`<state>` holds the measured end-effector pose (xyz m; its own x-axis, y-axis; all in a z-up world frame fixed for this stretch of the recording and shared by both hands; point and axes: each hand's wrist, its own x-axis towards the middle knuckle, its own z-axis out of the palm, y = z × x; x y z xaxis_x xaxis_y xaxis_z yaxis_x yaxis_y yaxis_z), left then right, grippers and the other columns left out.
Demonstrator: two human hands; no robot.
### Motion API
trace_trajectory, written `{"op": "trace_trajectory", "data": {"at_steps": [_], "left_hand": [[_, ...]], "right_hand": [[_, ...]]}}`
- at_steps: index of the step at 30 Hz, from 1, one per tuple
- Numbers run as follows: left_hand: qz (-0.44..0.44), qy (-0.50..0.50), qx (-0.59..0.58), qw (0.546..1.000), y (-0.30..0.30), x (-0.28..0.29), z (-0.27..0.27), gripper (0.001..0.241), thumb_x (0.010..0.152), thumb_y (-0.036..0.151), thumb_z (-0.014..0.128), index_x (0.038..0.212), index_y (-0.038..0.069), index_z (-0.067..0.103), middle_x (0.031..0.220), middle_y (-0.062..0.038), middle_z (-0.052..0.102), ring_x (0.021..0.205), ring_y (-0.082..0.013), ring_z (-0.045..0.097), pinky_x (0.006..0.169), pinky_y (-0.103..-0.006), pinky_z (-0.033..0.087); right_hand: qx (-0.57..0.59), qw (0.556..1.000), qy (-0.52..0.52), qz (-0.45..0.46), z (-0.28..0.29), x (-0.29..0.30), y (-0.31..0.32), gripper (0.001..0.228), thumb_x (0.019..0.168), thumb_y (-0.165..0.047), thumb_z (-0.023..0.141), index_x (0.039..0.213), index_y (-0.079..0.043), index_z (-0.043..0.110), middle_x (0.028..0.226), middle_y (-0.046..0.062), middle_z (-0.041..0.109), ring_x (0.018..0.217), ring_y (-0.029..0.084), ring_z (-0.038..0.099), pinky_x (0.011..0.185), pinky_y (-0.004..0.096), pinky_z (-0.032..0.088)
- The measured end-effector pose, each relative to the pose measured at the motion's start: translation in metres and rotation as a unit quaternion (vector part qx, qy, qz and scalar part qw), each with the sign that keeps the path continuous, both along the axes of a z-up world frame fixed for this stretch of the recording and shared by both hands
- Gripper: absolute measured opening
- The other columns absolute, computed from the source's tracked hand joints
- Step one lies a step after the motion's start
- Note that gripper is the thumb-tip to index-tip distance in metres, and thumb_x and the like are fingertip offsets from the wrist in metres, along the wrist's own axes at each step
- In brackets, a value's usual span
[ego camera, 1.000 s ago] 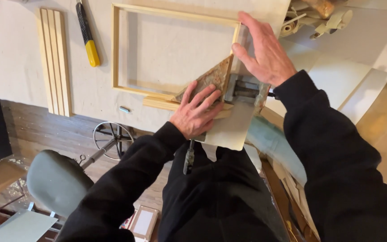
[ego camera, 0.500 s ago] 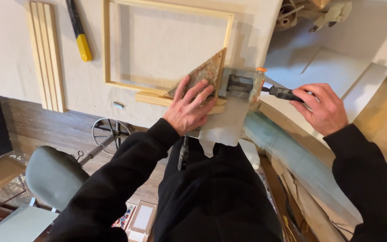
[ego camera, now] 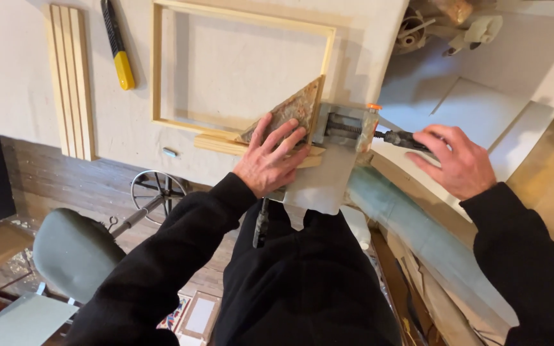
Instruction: Assembling a wooden frame by applying wood glue to joints, clamping them with a corner clamp, and securing them with a hammer.
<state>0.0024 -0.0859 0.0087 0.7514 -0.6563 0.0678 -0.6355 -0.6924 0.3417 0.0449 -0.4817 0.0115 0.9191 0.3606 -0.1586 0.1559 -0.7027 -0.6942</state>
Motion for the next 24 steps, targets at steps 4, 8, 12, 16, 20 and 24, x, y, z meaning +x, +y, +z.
{"op": "trace_trajectory", "data": {"at_steps": [4, 8, 12, 16, 20, 24], "left_hand": [[-0.002, 0.001, 0.000, 1.000, -0.002, -0.003, 0.001, 0.059, 0.078, 0.028, 0.083, 0.133, 0.013, 0.067, 0.151, -0.012, 0.044, 0.151, -0.0320, 0.034, 0.126, -0.0661, 0.022], [0.001, -0.006, 0.007, 1.000, -0.002, 0.000, 0.003, 0.057, 0.078, 0.028, 0.082, 0.132, 0.014, 0.068, 0.152, -0.011, 0.045, 0.151, -0.0314, 0.034, 0.126, -0.0659, 0.022], [-0.004, -0.006, 0.005, 1.000, -0.003, -0.002, 0.001, 0.057, 0.078, 0.028, 0.082, 0.131, 0.014, 0.068, 0.151, -0.011, 0.045, 0.151, -0.0314, 0.034, 0.126, -0.0660, 0.022], [-0.001, 0.003, 0.011, 1.000, -0.003, -0.001, 0.004, 0.058, 0.078, 0.028, 0.082, 0.132, 0.014, 0.068, 0.151, -0.011, 0.045, 0.151, -0.0314, 0.033, 0.126, -0.0661, 0.022], [-0.001, 0.008, 0.004, 1.000, -0.003, -0.002, 0.003, 0.061, 0.076, 0.028, 0.082, 0.133, 0.013, 0.068, 0.151, -0.012, 0.044, 0.150, -0.0316, 0.033, 0.125, -0.0662, 0.022], [0.009, -0.004, 0.006, 1.000, -0.002, -0.004, 0.002, 0.059, 0.076, 0.027, 0.082, 0.132, 0.014, 0.067, 0.151, -0.010, 0.045, 0.151, -0.0312, 0.033, 0.126, -0.0657, 0.022]], "right_hand": [[-0.044, 0.967, -0.210, 0.136, -0.008, -0.003, -0.009, 0.035, 0.094, -0.017, 0.079, 0.125, -0.006, 0.068, 0.108, 0.011, 0.067, 0.089, 0.028, 0.068, 0.077, 0.038, 0.056], [0.001, 0.988, -0.104, 0.119, -0.013, 0.002, -0.010, 0.036, 0.095, -0.018, 0.074, 0.127, -0.004, 0.067, 0.107, 0.011, 0.068, 0.084, 0.028, 0.066, 0.075, 0.036, 0.055], [0.067, 0.990, 0.121, 0.010, -0.085, -0.009, -0.046, 0.027, 0.108, -0.027, 0.060, 0.112, 0.000, 0.065, 0.092, 0.011, 0.066, 0.073, 0.021, 0.062, 0.068, 0.031, 0.053], [0.190, 0.908, 0.364, -0.082, -0.168, -0.023, -0.092, 0.053, 0.118, -0.041, 0.045, 0.098, 0.003, 0.066, 0.073, 0.012, 0.066, 0.062, 0.017, 0.057, 0.056, 0.029, 0.048], [0.047, 0.994, 0.058, 0.078, -0.059, -0.007, -0.031, 0.014, 0.114, -0.020, 0.054, 0.113, -0.006, 0.056, 0.092, 0.003, 0.055, 0.075, 0.016, 0.049, 0.063, 0.026, 0.039], [-0.059, 0.979, -0.174, 0.092, -0.003, -0.009, 0.001, 0.032, 0.095, -0.025, 0.078, 0.118, -0.004, 0.069, 0.104, 0.012, 0.069, 0.083, 0.025, 0.068, 0.070, 0.036, 0.056]]}}
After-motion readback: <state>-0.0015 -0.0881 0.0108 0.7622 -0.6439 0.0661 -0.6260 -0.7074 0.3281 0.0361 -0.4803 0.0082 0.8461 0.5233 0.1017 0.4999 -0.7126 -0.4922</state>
